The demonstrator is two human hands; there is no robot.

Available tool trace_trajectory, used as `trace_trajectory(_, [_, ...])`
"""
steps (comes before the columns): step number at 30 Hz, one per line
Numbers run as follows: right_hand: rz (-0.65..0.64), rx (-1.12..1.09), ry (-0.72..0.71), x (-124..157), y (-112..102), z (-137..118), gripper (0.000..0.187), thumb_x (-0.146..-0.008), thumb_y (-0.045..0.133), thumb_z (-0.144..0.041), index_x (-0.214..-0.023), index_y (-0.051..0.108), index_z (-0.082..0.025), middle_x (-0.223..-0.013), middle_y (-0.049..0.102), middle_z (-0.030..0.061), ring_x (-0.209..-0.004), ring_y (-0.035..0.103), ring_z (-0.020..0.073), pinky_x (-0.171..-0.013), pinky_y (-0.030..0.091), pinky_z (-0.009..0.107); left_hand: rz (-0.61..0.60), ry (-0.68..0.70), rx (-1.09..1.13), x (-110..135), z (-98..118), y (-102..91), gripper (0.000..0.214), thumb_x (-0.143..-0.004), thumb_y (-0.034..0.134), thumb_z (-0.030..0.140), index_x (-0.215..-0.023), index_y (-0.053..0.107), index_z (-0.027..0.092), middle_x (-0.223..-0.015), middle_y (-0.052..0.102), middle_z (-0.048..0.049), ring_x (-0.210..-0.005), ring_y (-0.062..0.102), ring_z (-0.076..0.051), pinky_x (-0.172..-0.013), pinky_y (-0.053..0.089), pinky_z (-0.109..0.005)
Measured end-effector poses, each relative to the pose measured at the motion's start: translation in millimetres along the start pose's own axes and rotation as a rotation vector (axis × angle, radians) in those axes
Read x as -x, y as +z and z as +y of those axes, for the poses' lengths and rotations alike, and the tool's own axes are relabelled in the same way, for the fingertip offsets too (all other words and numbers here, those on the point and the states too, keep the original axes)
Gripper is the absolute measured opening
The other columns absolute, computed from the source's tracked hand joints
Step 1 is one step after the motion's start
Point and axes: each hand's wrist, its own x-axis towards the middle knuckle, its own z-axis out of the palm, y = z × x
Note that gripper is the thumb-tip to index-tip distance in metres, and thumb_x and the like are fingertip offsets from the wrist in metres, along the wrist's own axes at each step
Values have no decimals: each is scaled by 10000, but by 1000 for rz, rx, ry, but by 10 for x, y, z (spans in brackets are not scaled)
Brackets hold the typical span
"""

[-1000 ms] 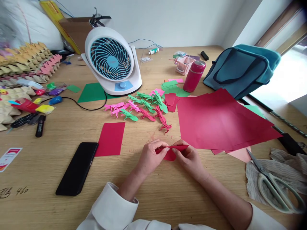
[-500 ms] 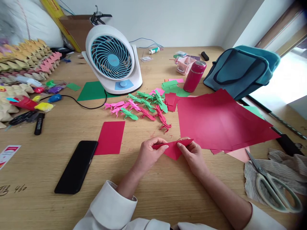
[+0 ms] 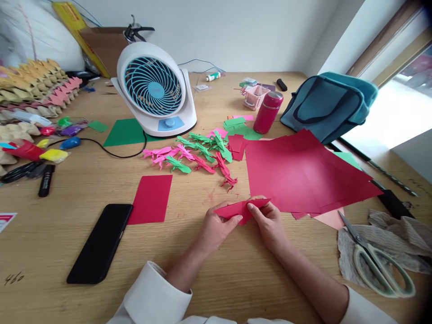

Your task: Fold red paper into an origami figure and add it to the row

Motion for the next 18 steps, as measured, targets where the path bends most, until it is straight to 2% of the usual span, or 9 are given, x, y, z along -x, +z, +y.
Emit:
trace_trajectory(3, [-24,-11,-1,15,25,-2,241,-764,781,-397,-834,678,-190,-808,666,7,-747,584,146,-740,492,274,3,6,27,9,-54,44,254,-801,659,249,-1030,734,167,-1041,755,-79,-1006,701,-222,-947,550,-331])
trace_trajectory(8, [-114,-70,-1,30,77,-35,234,-779,770,-389,-837,651,-197,-789,644,-8,-742,582,140,-731,482,264,19,103,-30,-5,-17,41,239,-846,626,325,-999,742,184,-1047,756,-83,-1053,695,-235,-962,551,-333])
trace_trajectory(11, [-178,-57,30,40,94,-57,271,-764,777,-412,-797,631,-186,-730,608,-20,-666,556,127,-656,460,251,17,191,-154,-1,19,0,192,-856,620,333,-917,736,192,-929,760,-67,-935,717,-223,-865,580,-299])
trace_trajectory(13, [-180,-20,38,42,100,-66,300,-736,800,-414,-783,622,-178,-671,574,-34,-617,520,112,-609,426,234,23,241,-282,6,34,-30,178,-870,599,319,-827,714,190,-775,732,-42,-764,706,-194,-735,584,-264])
trace_trajectory(16, [-242,7,15,28,111,-69,318,-718,814,-413,-731,624,-159,-670,577,-22,-637,514,114,-611,405,233,21,357,-446,4,50,-65,211,-878,580,296,-720,665,186,-669,674,-21,-695,665,-170,-695,555,-242])
trace_trajectory(18, [-225,-25,-10,10,121,-65,344,-703,822,-428,-693,615,-153,-675,576,-19,-644,514,111,-620,404,233,11,419,-480,-11,54,-79,210,-883,571,294,-734,670,184,-684,679,-23,-703,666,-167,-712,553,-242])
